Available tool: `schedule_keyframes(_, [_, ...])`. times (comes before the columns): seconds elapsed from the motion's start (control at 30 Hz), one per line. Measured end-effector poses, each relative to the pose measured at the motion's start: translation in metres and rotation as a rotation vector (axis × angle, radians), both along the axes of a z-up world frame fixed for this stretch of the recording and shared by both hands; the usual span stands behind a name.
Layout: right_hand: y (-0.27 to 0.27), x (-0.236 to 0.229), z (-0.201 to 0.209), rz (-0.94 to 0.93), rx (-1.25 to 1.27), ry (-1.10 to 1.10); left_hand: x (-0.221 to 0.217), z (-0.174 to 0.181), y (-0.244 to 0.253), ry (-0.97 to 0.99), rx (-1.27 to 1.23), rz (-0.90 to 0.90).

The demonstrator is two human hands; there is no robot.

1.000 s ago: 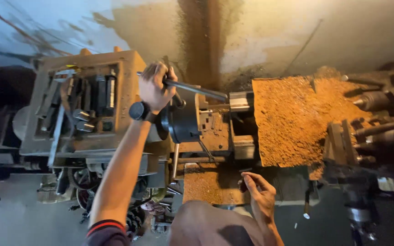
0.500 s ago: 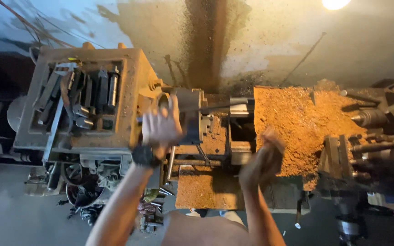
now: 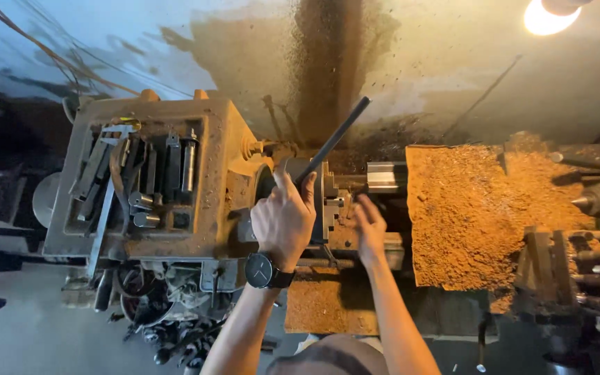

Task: The person operates a metal lathe in a workshop, using a T-handle wrench to tighten the chuck jaws on a cylindrical metal workpiece. They repeatedly adjust the tool and check the workpiece before walking to a nearby table to place small metal parts into containers.

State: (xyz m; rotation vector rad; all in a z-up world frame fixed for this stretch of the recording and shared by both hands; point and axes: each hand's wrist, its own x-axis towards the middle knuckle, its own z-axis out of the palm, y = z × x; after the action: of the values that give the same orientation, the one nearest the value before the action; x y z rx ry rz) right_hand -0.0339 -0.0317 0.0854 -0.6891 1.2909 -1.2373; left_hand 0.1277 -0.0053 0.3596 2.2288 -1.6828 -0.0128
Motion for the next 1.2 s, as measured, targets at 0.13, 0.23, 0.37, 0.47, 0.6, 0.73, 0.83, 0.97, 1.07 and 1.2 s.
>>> schedule_keyframes(0.13, [0.009, 0.019, -0.057, 0.206, 0.020, -0.613, -0.004, -0.010, -0.005, -0.041, -0.015, 0.006])
schedule_keyframes(0.23, [0.005, 0.029, -0.053, 0.188, -0.010, -0.673, -0.005, -0.008, -0.006, -0.069, 0.014, 0.022])
schedule_keyframes(0.37, [-0.002, 0.028, -0.102, 0.126, -0.107, -0.672, -0.008, -0.010, -0.008, -0.081, 0.044, 0.049])
schedule_keyframes(0.47, [-0.005, 0.005, 0.019, -0.083, 0.182, -0.765, -0.007, -0.012, -0.006, -0.122, -0.038, 0.027])
schedule_keyframes(0.6, [-0.013, -0.026, -0.052, -0.058, 0.012, -0.760, -0.008, -0.014, -0.007, -0.132, -0.074, 0.000])
schedule_keyframes(0.73, [-0.022, -0.032, -0.015, 0.257, 0.047, -0.196, -0.007, -0.013, -0.005, -0.065, -0.038, 0.007])
schedule_keyframes(0.83, [-0.028, -0.025, -0.016, 0.365, 0.021, -0.198, -0.007, -0.012, -0.004, -0.060, -0.056, 0.000])
schedule_keyframes(0.97, [-0.028, -0.018, -0.020, 0.500, 0.092, -0.340, -0.009, -0.016, -0.003, -0.116, -0.106, -0.004])
schedule_keyframes(1.07, [-0.035, -0.021, -0.004, 0.530, 0.063, -0.173, -0.009, -0.013, -0.004, -0.107, -0.116, -0.006])
schedule_keyframes(1.2, [-0.040, -0.013, 0.008, 0.587, 0.036, -0.115, -0.008, -0.015, -0.005, -0.092, -0.093, -0.002])
